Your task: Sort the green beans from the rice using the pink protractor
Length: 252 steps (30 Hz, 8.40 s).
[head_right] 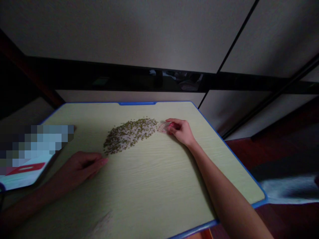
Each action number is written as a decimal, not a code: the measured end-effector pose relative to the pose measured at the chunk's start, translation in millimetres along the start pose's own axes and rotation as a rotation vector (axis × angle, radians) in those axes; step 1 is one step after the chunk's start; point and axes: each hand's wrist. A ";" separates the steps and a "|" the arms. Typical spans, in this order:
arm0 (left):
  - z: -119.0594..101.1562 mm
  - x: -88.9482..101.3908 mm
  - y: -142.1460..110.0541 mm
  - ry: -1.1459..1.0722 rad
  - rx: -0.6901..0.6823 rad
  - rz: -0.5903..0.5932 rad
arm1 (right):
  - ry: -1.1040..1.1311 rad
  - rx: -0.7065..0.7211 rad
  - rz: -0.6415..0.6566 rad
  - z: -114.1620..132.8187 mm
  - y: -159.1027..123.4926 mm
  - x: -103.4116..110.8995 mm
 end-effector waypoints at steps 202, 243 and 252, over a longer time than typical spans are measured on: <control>8.9 10.1 11.8 -0.783 0.276 -0.686 | -0.055 -0.028 -0.024 -1.2 2.2 -5.0; 7.5 10.2 11.5 -0.775 0.288 -0.678 | -0.043 -0.012 0.020 -0.3 1.7 -7.3; 9.7 10.8 10.8 -0.768 0.282 -0.669 | -0.048 0.002 0.038 1.2 0.9 -8.6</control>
Point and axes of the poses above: each hand's wrist, its own y-axis towards the middle knuckle, its own x-axis out of the back of the hand, z = x × y, and after that the axes turned 10 degrees about y, right-handed
